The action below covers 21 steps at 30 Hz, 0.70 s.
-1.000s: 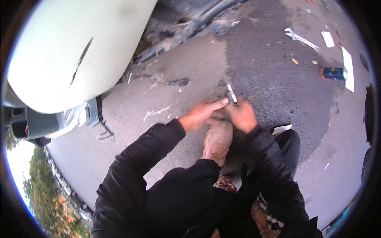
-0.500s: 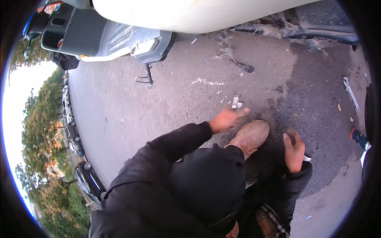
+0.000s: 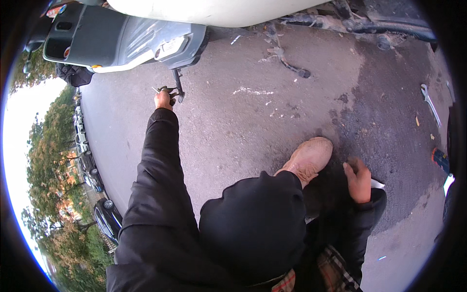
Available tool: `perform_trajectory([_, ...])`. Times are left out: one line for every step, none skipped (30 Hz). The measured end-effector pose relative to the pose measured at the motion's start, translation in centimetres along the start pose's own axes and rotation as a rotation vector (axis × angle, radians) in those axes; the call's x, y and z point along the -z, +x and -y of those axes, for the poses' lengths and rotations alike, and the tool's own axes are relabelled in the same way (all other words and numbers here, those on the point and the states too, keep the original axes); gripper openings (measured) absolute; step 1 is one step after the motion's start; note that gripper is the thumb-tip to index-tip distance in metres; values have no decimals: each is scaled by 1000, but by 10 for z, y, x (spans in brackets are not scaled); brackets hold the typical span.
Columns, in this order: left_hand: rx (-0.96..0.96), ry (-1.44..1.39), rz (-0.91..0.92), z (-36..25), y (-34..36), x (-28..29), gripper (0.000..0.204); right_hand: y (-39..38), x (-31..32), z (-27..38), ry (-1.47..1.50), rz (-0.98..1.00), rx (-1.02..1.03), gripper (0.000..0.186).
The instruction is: The person works on the rear wheel area of a white scooter, using a socket wrench and a screwdriver to remove and install bolts and a metal plate. They repeatedly adjust components under the scooter's body and handle small fasteners and tools on the ground.
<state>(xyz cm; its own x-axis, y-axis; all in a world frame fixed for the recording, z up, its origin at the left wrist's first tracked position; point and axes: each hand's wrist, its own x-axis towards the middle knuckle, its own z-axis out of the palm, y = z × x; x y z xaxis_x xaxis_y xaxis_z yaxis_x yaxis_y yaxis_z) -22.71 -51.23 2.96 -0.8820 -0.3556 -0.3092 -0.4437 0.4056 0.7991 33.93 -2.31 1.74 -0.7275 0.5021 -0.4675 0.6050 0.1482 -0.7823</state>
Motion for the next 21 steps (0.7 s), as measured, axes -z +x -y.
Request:
perform_trajectory([-1, 41, -9, 2, -4, 1, 17, -1, 0, 0, 4, -33, 25, 27])
perform_trajectory([-14, 85, -2, 3, -7, -2, 19, -1, 0, 0, -1, -26, 4, 27])
perform_trajectory([-25, 114, 30, 4, -12, -5, 20, -1, 0, -1, 8, -19, -16, 28])
perform_trajectory([-10, 164, 45, 4, -18, -6, 22, -2, 0, -2, 44, -4, -37, 29])
perform_trajectory([83, 201, 74, 2, -26, -8, 25, -2, -2, -3, 41, -6, -35, 29])
perform_trajectory([135, 165, 135, -1, -37, -12, 26, -2, -2, -3, 14, -15, -16, 29])
perform_trajectory([133, 73, 160, -3, -50, -19, 26, -2, -2, -4, 11, -13, -9, 29])
perform_trajectory([135, -17, 178, -2, -66, -27, 26, -3, -2, -4, 39, -11, 13, 29])
perform_trajectory([139, -94, 214, -9, -77, -37, 26, -3, -2, -4, 26, 2, -13, 29])
perform_trajectory([178, -210, 238, -17, -88, -48, 25, -3, -2, -4, 43, 8, -26, 29])
perform_trajectory([170, -305, 269, -24, -100, -59, 24, -3, -1, -4, 86, 10, -23, 29])
perform_trajectory([189, -366, 347, -36, -109, -67, 23, -3, 0, -4, 60, 15, -43, 29])
perform_trajectory([160, -434, 418, -45, -118, -76, 23, -3, 1, -4, 63, 18, -46, 29])
perform_trajectory([129, -501, 492, -54, -126, -84, 22, -3, 2, -4, 68, 17, -50, 29])
perform_trajectory([83, -482, 490, -60, -133, -91, 25, -4, 4, -5, 67, 20, -46, 29])
perform_trajectory([28, -468, 510, -63, -138, -98, 28, -4, 5, -6, 66, 19, -44, 30])
perform_trajectory([-63, -473, 592, -67, -139, -106, 30, -5, 7, -7, 69, 11, -42, 30])
perform_trajectory([-8, -488, 575, -63, -145, -107, 35, -7, 9, -9, 78, -1, -29, 30])
perform_trajectory([19, -426, 591, -55, -152, -106, 36, -8, 10, -10, 86, -24, -21, 30])
perform_trajectory([107, -390, 516, -40, -163, -106, 20, -9, 11, -12, 108, -70, -5, 29])
perform_trajectory([176, -293, 487, -25, -175, -108, 20, -10, 12, -14, 67, -86, 7, 29])
